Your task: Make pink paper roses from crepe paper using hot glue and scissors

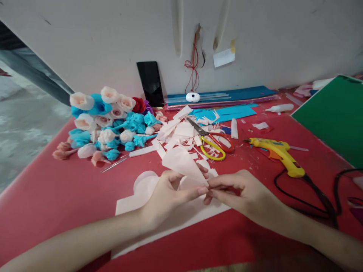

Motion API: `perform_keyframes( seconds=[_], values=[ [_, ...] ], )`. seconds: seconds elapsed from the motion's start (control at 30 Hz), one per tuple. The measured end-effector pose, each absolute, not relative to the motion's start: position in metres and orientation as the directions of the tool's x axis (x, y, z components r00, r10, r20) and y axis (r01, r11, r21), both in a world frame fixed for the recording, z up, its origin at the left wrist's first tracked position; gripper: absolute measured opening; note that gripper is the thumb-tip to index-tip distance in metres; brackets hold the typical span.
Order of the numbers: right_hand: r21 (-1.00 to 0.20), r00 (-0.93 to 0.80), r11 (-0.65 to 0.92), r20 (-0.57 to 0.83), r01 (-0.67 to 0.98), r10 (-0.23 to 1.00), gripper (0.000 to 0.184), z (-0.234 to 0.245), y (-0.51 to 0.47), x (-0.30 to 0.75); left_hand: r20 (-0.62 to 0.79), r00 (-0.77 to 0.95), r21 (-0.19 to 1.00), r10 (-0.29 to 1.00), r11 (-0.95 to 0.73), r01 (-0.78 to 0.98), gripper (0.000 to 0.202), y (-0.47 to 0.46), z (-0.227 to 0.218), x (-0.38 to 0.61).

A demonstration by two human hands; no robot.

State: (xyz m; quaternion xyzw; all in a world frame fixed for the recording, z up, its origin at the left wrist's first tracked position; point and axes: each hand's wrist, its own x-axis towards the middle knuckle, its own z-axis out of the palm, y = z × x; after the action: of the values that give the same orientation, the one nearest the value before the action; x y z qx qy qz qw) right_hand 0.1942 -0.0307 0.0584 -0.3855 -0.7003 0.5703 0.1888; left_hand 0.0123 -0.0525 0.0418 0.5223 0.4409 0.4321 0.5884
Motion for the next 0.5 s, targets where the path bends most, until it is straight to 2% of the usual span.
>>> perform_keyframes(
  seconds=[0.17, 0.3, 0.5],
  values=[
    [-0.934, -0.589, 0.033, -0.195, 0.355, 0.784, 0.016, 0.051, -0.0334, 0.1933, -0.016, 0.239, 1.0, 0.971, 0.009, 0.03, 0.017, -0.0533, 0.0412, 0.0144],
    [-0.936, -0.539, -0.059, -0.249, 0.346, 0.804, 0.013, 0.049, -0.0354, 0.1928, -0.032, 0.151, 0.988, 0.988, 0.009, 0.154, 0.011, -0.0531, 0.0395, 0.0136],
    [-0.948, -0.502, -0.131, -0.268, 0.291, 0.822, 0.012, 0.0563, -0.0307, 0.1905, -0.058, 0.183, 0.991, 0.981, 0.034, 0.132, 0.005, -0.0513, 0.0414, 0.0109]
  ],
)
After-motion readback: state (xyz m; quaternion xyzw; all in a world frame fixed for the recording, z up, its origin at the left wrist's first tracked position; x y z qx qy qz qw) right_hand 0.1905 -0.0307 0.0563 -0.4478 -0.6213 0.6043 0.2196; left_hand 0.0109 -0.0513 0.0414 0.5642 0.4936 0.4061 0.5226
